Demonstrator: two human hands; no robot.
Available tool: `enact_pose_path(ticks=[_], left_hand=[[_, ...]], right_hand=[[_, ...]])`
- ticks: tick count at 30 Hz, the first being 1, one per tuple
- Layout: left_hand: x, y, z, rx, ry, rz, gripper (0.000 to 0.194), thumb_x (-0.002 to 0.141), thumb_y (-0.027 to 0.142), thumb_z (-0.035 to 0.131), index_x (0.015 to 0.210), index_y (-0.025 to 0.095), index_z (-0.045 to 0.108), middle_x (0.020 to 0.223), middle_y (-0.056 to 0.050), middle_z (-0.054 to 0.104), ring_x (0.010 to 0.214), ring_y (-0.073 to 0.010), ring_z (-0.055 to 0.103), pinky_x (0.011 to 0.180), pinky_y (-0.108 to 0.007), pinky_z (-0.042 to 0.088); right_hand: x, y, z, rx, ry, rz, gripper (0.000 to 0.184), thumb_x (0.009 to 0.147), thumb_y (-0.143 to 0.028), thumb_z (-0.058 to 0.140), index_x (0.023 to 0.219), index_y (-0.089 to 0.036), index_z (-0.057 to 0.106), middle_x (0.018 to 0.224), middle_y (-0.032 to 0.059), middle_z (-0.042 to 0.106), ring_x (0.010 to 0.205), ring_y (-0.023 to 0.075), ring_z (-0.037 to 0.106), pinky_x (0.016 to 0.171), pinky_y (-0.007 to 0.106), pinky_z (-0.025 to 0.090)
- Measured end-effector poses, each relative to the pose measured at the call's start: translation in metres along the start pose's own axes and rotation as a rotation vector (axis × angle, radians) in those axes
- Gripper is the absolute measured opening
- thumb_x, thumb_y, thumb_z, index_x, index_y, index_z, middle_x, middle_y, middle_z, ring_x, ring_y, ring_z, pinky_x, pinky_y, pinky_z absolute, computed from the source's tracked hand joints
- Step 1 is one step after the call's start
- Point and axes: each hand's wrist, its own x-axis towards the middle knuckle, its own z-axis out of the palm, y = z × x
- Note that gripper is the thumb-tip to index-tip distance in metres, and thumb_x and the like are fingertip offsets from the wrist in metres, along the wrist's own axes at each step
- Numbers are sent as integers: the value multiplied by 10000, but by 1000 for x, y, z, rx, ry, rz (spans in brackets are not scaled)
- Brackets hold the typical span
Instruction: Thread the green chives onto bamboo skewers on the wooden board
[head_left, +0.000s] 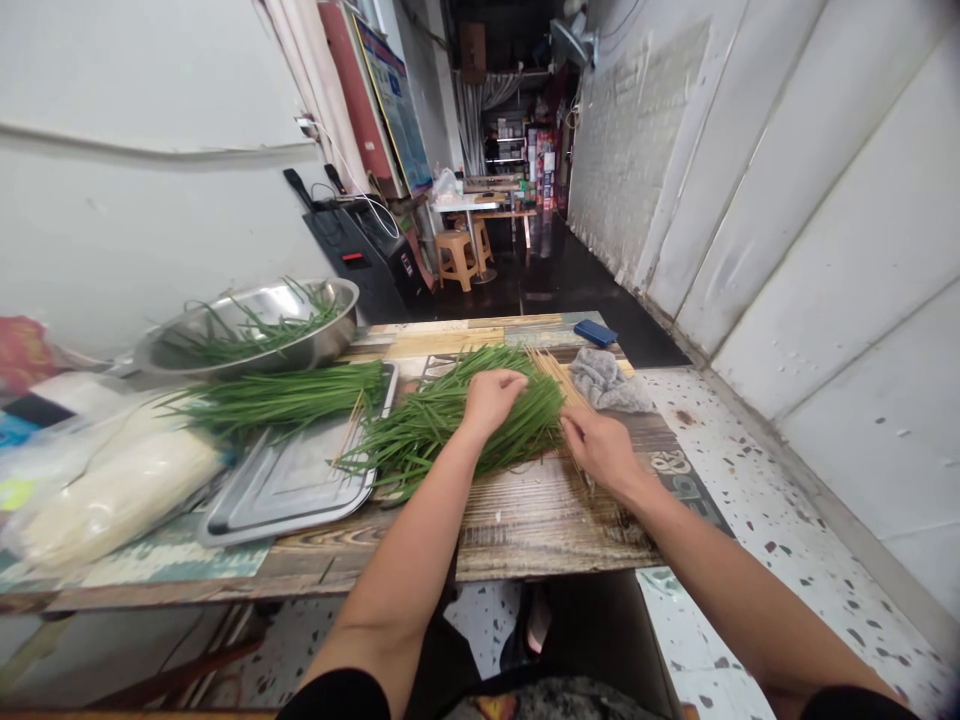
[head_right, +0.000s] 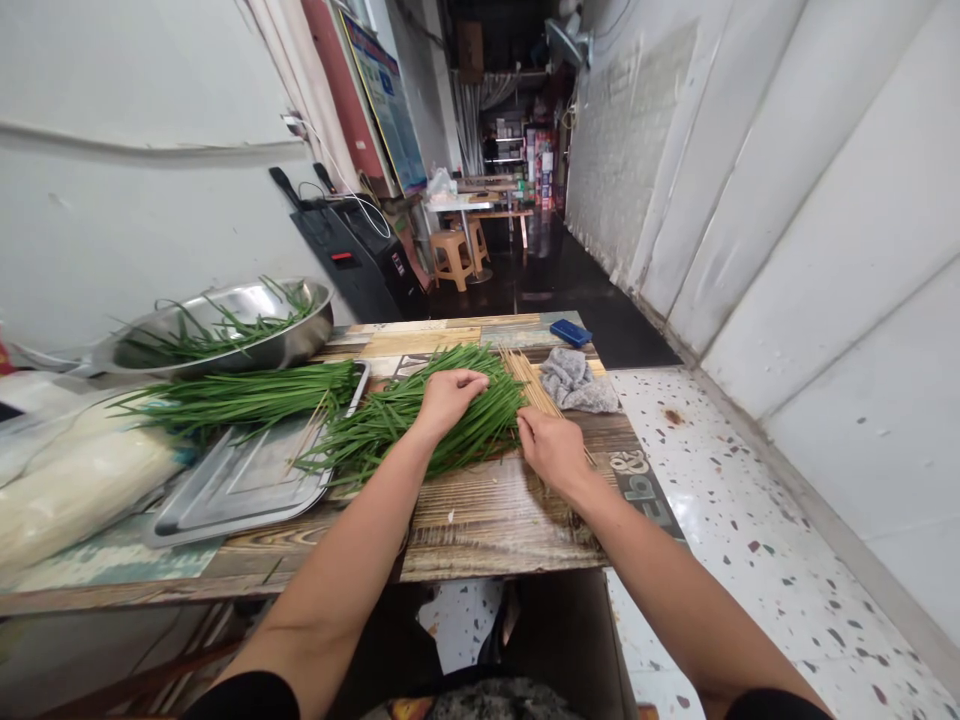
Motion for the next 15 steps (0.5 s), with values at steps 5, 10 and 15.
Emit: enact_pose_path(ticks=[5, 10, 15], left_hand=[[1, -2, 1, -81, -4, -36, 206, 750, 293, 583, 774, 136, 714, 704, -44, 708, 660, -152, 644, 672, -247, 480], [1, -1, 4, -146, -25, -40, 222, 729, 297, 605, 810, 122, 714, 763, -65, 719, 717, -169, 659, 705, -260, 491], [-1, 2, 3, -135, -19, -31, 183, 698, 245, 632, 799, 114, 710, 816, -79, 723, 763, -176, 666, 767, -279, 499]], right_hand=[[-1, -1, -1, 0, -1, 6, 269, 890, -264, 402, 954, -190, 653, 840, 43, 710, 712, 152, 631, 615, 228, 350], [-1, 0, -1, 4, 14, -8, 264, 890, -257, 402, 947, -192, 652, 836, 39, 708, 715, 153, 631, 615, 228, 348], [-1, 0, -1, -2, 16, -9, 270, 891, -261, 399, 954, -190, 652, 833, 44, 710, 698, 148, 627, 607, 225, 346]])
